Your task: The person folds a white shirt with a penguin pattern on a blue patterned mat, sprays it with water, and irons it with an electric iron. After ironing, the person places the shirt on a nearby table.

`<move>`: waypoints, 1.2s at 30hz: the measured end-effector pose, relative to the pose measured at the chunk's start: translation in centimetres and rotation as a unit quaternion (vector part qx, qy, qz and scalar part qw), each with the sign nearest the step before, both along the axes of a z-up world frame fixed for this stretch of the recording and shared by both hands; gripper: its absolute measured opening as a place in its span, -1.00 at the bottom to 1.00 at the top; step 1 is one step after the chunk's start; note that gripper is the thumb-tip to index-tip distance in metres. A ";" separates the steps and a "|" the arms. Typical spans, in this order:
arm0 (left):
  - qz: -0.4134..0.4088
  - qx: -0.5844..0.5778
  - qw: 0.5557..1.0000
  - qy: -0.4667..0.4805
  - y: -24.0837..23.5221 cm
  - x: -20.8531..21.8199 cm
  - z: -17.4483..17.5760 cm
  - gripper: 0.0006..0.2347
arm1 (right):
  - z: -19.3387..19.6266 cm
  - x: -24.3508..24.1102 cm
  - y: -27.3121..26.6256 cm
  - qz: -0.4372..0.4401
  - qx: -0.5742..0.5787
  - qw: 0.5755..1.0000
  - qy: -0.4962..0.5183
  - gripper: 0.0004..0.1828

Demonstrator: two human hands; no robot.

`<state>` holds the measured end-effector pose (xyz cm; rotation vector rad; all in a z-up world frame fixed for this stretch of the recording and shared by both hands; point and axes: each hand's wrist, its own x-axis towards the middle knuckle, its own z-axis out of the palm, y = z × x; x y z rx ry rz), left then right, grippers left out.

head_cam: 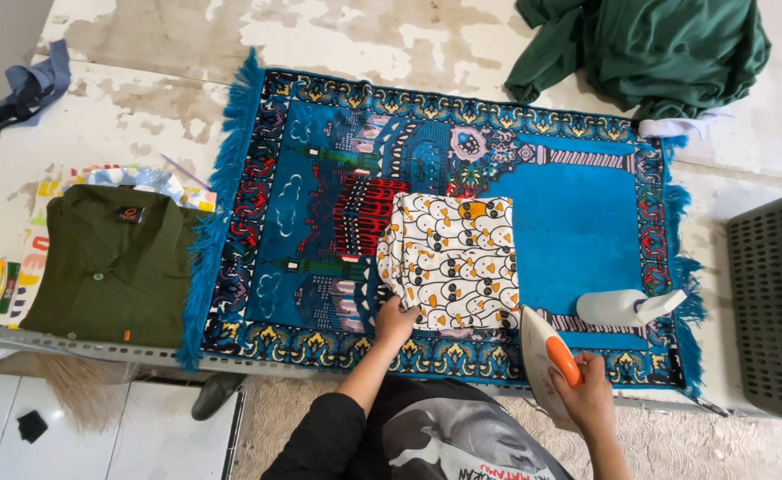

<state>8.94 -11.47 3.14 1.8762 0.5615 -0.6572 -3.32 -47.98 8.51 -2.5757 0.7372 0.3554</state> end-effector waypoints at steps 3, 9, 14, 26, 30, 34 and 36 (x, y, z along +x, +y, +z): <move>0.075 -0.102 0.991 -0.039 0.8 -0.3 -1.0 -0.67 | 0.1 -0.4 0.2 -0.037 0.018 0.999 -0.007 -0.41; 0.091 -0.217 0.972 -0.003 4.0 -0.5 4.7 -0.66 | -0.1 -0.4 1.6 -0.027 0.045 0.999 0.008 -0.45; 0.074 -0.178 0.979 0.071 9.8 -0.8 7.8 -0.70 | 0.0 0.5 2.0 -0.019 0.054 0.998 0.002 -0.43; 0.133 0.224 0.951 -0.168 17.7 -5.6 2.4 -0.45 | 4.9 8.8 8.6 0.274 0.131 0.953 -0.005 -0.58; -0.087 0.299 0.904 -0.292 13.7 -8.0 2.2 -0.49 | 4.9 15.1 16.1 0.361 0.139 0.922 -0.035 -0.52; -0.130 0.331 0.880 -0.314 13.5 -7.8 -1.1 -0.50 | 2.2 19.8 21.8 0.442 0.144 0.885 -0.016 -0.54; -0.155 0.351 0.868 -0.316 14.3 -7.8 -2.2 -0.52 | 1.9 21.6 23.7 0.463 0.160 0.871 -0.033 -0.56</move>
